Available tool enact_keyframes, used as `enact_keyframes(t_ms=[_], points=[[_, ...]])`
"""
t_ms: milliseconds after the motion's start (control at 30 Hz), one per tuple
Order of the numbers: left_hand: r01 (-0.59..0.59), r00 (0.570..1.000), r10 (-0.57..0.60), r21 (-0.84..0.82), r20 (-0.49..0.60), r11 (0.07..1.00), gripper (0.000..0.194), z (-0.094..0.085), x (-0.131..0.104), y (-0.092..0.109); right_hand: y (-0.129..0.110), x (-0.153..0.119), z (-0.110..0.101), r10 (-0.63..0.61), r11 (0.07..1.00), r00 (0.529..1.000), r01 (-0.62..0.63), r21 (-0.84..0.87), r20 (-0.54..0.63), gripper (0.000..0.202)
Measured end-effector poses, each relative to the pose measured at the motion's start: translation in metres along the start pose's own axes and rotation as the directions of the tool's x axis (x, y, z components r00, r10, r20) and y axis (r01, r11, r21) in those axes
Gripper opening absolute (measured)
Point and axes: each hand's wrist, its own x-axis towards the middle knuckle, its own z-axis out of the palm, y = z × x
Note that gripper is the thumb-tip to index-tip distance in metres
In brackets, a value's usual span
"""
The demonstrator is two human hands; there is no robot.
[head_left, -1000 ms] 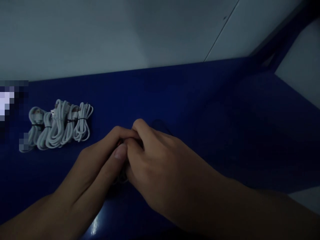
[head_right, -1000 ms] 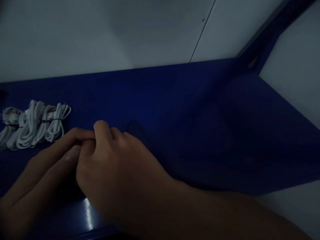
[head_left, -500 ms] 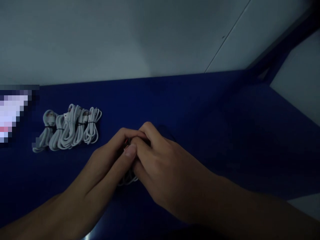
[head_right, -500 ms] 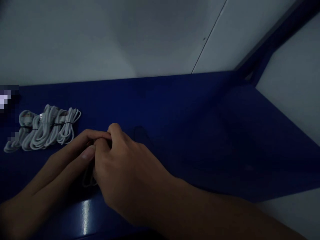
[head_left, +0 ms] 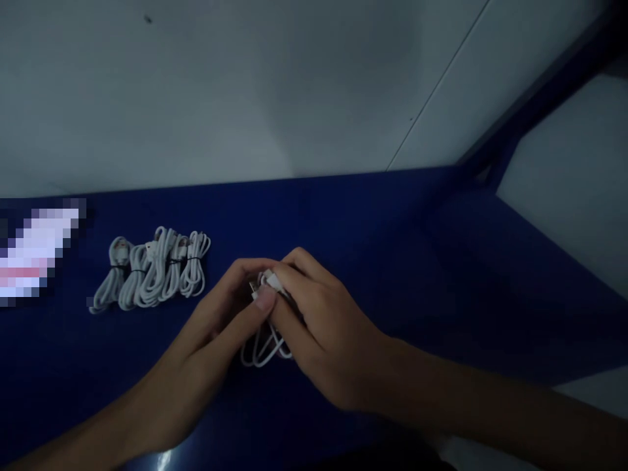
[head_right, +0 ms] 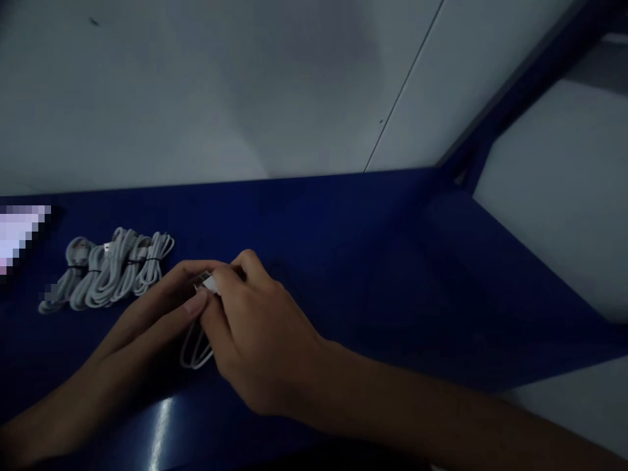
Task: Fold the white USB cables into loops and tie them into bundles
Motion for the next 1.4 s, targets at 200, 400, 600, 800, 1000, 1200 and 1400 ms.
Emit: enact_keyframes(t_ms=[200, 400, 600, 800, 1000, 1200, 1400], points=[[-0.044, 0.999, 0.032, -0.336, -0.043, 0.941, 0.033, -0.003, 0.006, -0.01, -0.008, 0.015, 0.003, -0.048, 0.997, 0.981, 0.057, 0.043, -0.188, 0.037], [-0.086, 0.995, 0.094, -0.303, 0.014, 0.949, 0.034, -0.003, 0.013, -0.011, 0.006, 0.014, 0.01, -0.174, 0.974, 0.95, 0.205, 0.098, -0.26, 0.029], [-0.075, 0.997, 0.074, -0.222, -0.015, 0.972, 0.043, -0.004, 0.008, -0.017, 0.016, 0.004, 0.01, -0.22, 0.959, 0.957, 0.247, 0.137, -0.187, 0.026], [-0.113, 0.993, 0.109, -0.101, -0.045, 0.989, 0.03, -0.01, 0.01, -0.017, 0.012, 0.005, 0.01, -0.272, 0.931, 0.944, 0.308, 0.198, -0.189, 0.034], [-0.165, 0.983, 0.158, -0.072, -0.096, 0.984, 0.018, -0.005, 0.012, -0.01, 0.012, 0.005, 0.011, -0.236, 0.918, 0.952, 0.284, 0.277, -0.193, 0.043], [-0.159, 0.985, 0.147, -0.152, -0.087, 0.975, 0.029, -0.005, 0.012, -0.012, 0.014, 0.006, 0.011, -0.123, 0.896, 0.972, 0.195, 0.399, -0.199, 0.047], [-0.149, 0.988, 0.142, -0.161, -0.056, 0.976, 0.034, -0.007, 0.01, -0.014, 0.012, 0.009, 0.01, -0.022, 0.814, 0.991, 0.093, 0.574, -0.129, 0.046]])
